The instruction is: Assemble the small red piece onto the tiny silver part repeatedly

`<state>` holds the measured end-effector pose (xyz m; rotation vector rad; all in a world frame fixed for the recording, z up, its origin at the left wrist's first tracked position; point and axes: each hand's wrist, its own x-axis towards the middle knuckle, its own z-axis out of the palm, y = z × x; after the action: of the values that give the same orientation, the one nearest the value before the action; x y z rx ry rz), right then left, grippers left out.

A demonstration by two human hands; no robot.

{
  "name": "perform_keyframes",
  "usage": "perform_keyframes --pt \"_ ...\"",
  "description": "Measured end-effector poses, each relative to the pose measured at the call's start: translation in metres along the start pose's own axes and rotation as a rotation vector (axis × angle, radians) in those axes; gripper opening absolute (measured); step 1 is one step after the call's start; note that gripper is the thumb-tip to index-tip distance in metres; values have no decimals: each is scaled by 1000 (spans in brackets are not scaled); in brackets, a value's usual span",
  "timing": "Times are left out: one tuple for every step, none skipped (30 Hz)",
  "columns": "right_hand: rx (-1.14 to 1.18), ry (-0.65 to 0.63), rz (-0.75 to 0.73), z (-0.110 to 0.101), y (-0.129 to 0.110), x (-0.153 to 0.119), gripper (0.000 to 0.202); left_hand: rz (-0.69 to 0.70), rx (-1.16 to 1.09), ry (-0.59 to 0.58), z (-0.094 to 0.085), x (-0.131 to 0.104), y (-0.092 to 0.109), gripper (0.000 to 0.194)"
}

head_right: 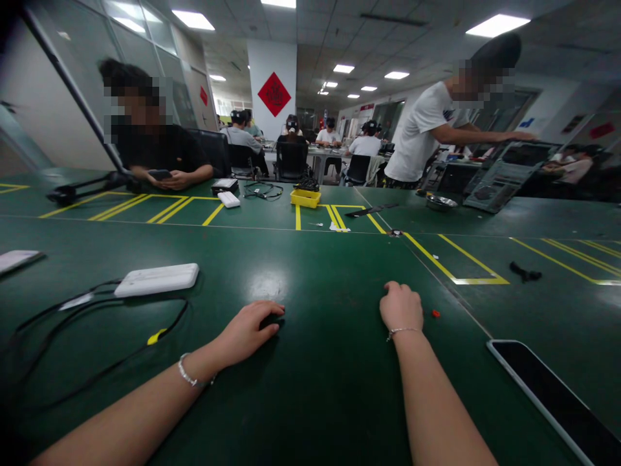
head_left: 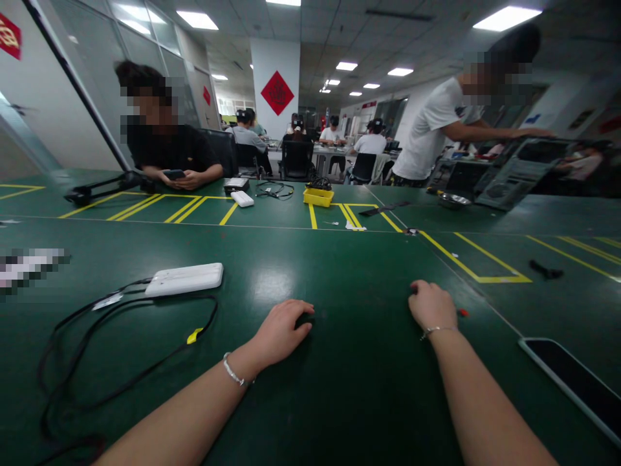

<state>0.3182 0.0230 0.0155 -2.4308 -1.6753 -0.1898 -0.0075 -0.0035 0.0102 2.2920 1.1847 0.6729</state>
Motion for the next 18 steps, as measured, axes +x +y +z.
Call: perform_keyframes --pt "73 22 -72 -3 -16 -7 30 -15 -6 4 0 0 0 26" --pt "160 46 -160 -5 -35 -15 29 -29 -18 8 1 0 1 26" --pt "254 52 -276 -7 -54 -25 28 -43 -38 10 1 0 1 26" --pt "342 49 -411 -9 -72 -36 28 -57 -63 15 1 1 2 26" --pt "418 48 -542 -10 -90 -47 30 -72 -93 18 1 1 2 25" --pt "477 46 -651 -11 -105 -59 31 -86 -129 17 1 1 2 25" --pt "525 43 -743 -12 -117 -69 31 -99 -167 12 1 0 2 24" --pt "561 46 -813 -13 -127 -77 31 -112 -204 3 1 0 2 23" --pt "585 51 -862 -13 -133 -84 30 -118 -242 -15 1 0 1 21" --pt "603 57 -894 -13 -136 -88 29 -118 -281 -28 1 0 -1 20" --pt "617 64 -908 -13 -137 -91 28 -118 -309 -40 1 0 -2 21" --pt "633 72 -911 -12 -136 -93 28 -120 -329 -48 1 0 -3 22" --pt "649 76 -907 -11 -135 -93 28 -122 -342 -56 1 1 -4 24" --pt "667 78 -901 -10 -133 -93 28 -122 -348 -66 2 1 -5 25" --pt "684 79 -898 -9 -131 -93 29 -121 -352 -77 2 1 -5 26" --pt "698 78 -898 -8 -130 -93 29 -118 -354 -89 2 2 -5 26" --pt "710 73 -902 -7 -130 -94 29 -115 -356 -97 2 2 -5 27" --pt "722 65 -909 -7 -130 -93 30 -113 -359 -102 1 2 -4 27"
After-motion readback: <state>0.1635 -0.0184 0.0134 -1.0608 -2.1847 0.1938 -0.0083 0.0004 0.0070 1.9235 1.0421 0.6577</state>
